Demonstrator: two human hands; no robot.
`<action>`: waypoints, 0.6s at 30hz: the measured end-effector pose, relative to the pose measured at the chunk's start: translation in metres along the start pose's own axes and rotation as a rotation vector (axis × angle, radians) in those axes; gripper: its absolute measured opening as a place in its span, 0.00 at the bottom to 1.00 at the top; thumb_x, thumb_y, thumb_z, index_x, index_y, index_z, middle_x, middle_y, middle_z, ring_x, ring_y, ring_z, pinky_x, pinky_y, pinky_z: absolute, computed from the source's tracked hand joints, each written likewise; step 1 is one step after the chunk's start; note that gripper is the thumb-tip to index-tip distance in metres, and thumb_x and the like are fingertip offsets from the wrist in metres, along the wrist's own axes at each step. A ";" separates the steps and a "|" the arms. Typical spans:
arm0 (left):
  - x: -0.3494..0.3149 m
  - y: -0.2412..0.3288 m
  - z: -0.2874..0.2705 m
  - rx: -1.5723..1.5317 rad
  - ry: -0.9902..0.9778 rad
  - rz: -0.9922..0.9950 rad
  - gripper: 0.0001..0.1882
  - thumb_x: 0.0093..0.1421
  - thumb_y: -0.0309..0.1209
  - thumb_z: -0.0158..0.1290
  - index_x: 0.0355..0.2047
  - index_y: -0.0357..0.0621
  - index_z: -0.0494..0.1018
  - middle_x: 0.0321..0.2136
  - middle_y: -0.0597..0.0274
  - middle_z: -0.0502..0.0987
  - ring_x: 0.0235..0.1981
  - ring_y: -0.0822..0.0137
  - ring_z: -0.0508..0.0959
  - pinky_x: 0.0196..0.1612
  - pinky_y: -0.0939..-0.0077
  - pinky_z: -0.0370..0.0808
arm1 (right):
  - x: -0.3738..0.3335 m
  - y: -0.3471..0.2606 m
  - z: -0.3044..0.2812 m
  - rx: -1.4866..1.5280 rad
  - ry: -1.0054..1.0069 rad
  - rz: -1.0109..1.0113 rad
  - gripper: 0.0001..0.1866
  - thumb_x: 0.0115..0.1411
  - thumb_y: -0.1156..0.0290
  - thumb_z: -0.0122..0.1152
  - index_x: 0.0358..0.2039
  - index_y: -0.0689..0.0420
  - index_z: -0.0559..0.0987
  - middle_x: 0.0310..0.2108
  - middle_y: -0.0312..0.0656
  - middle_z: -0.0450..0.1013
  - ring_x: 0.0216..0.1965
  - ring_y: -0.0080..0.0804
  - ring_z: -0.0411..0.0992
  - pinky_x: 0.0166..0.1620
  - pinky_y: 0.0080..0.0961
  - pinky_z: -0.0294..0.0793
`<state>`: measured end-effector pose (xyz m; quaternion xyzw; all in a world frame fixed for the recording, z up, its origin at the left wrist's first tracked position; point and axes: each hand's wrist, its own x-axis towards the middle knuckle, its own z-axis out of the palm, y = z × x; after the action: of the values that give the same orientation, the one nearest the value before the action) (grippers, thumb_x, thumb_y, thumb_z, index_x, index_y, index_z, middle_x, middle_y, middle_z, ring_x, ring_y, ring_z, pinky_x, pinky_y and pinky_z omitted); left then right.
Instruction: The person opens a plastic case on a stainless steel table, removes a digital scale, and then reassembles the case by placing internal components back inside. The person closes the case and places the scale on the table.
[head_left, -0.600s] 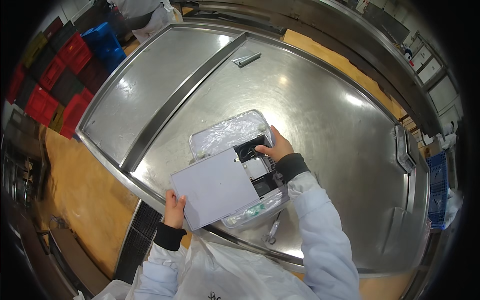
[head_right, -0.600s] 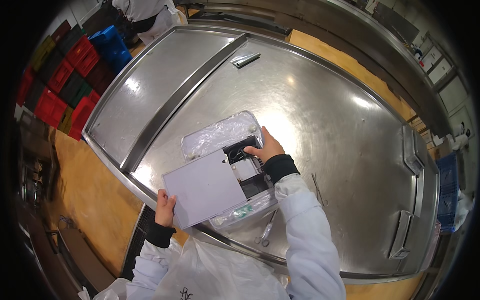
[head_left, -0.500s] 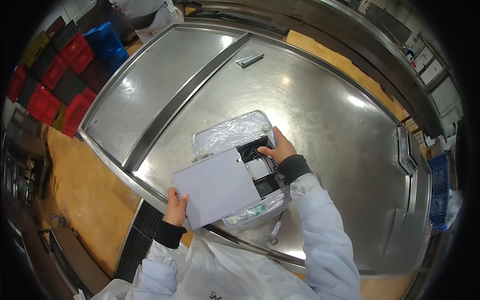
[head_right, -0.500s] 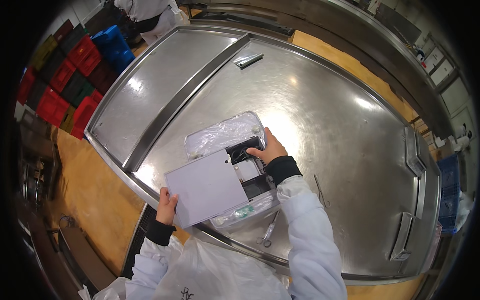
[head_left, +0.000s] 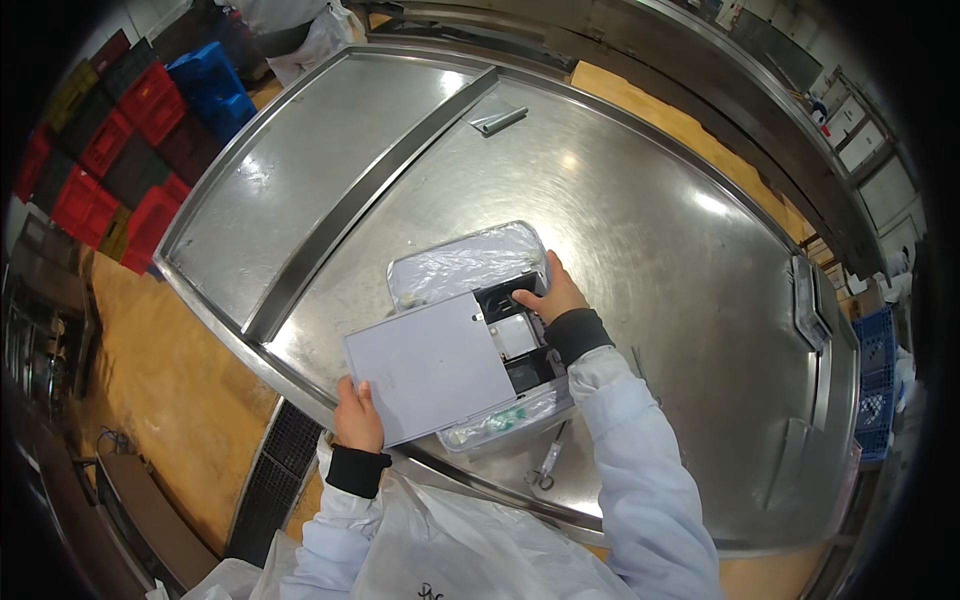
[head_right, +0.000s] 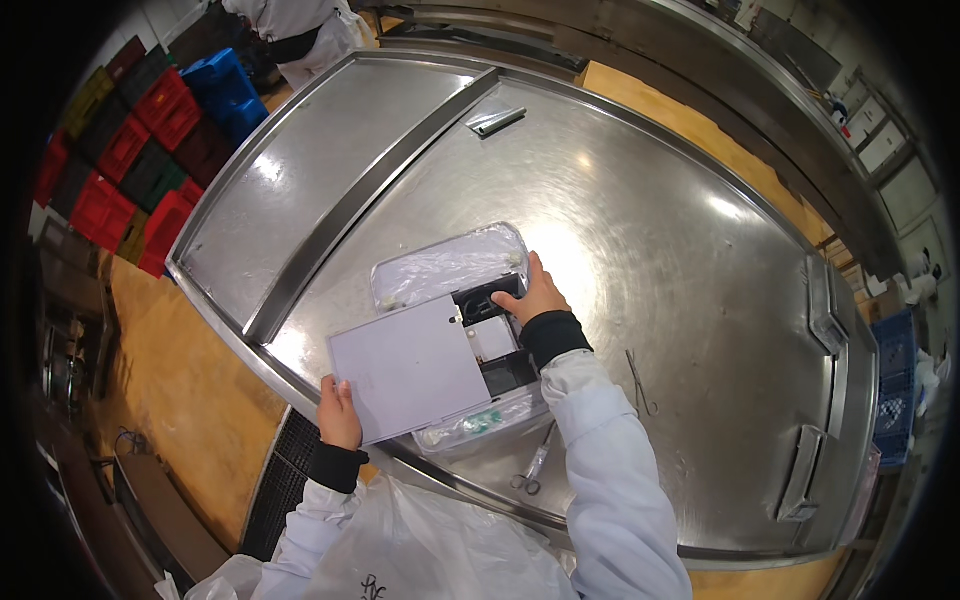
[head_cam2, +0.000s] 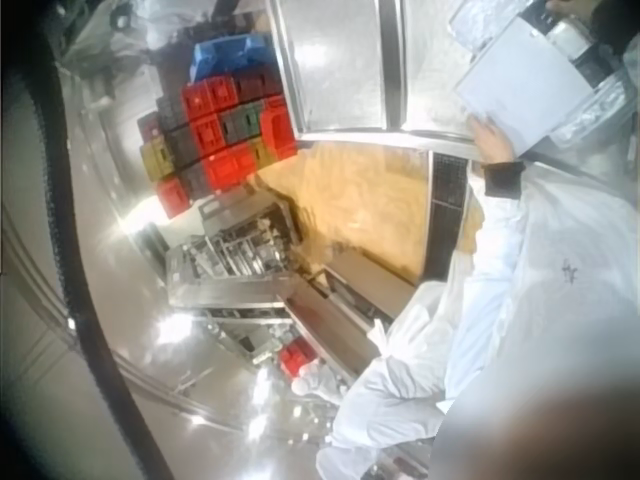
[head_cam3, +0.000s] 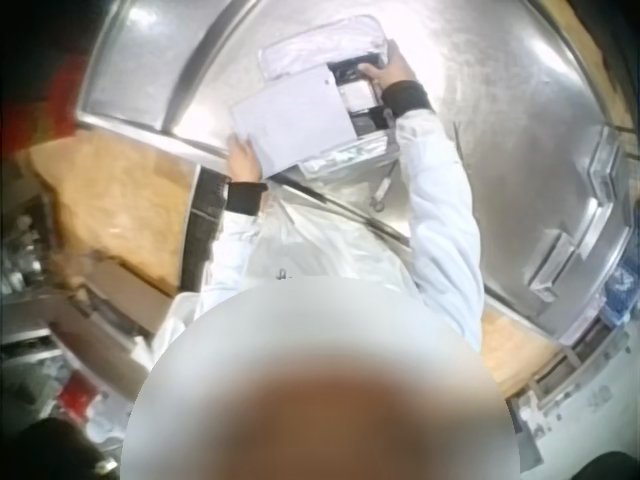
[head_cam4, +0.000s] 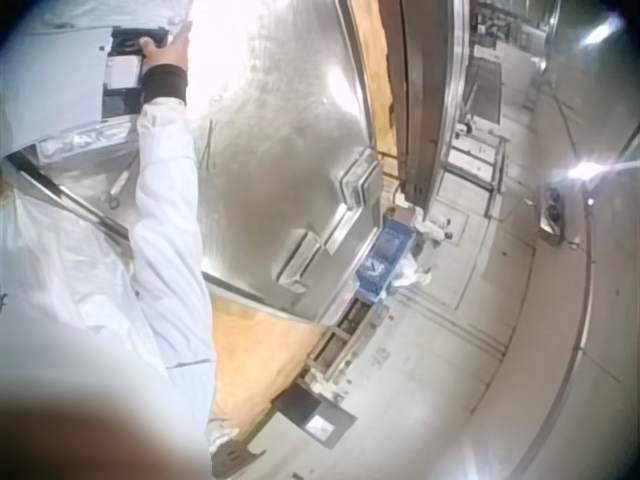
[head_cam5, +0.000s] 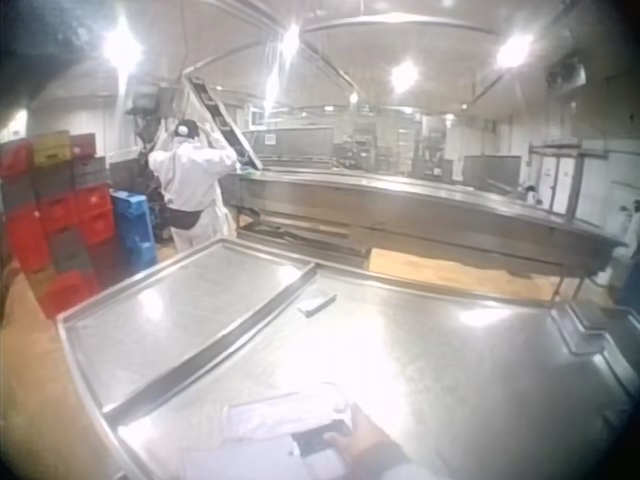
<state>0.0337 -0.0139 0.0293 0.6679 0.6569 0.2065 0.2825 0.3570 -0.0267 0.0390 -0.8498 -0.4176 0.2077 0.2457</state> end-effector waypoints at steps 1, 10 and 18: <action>0.000 0.004 -0.007 0.021 -0.004 -0.001 0.16 0.60 0.35 0.39 0.43 0.35 0.61 0.31 0.40 0.71 0.33 0.46 0.73 0.35 0.65 0.69 | -0.001 -0.003 0.001 0.009 -0.017 0.008 0.48 0.41 0.51 0.65 0.57 0.55 0.50 0.49 0.52 0.61 0.49 0.45 0.63 0.49 0.34 0.64; 0.015 -0.015 -0.013 -0.002 0.041 0.047 0.15 0.61 0.35 0.37 0.42 0.37 0.62 0.31 0.39 0.72 0.33 0.45 0.73 0.35 0.63 0.69 | -0.007 -0.002 0.001 0.016 0.031 -0.016 0.48 0.41 0.50 0.64 0.57 0.57 0.51 0.49 0.51 0.62 0.48 0.45 0.64 0.49 0.33 0.64; 0.021 -0.018 -0.011 -0.033 0.083 0.067 0.15 0.60 0.33 0.38 0.43 0.37 0.63 0.30 0.40 0.72 0.33 0.43 0.72 0.34 0.61 0.68 | -0.010 -0.004 0.004 -0.026 0.043 -0.042 0.49 0.41 0.48 0.63 0.57 0.57 0.51 0.49 0.52 0.62 0.47 0.46 0.64 0.48 0.33 0.65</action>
<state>0.0138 0.0078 0.0239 0.6755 0.6418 0.2543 0.2591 0.3470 -0.0314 0.0392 -0.8482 -0.4324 0.1790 0.2480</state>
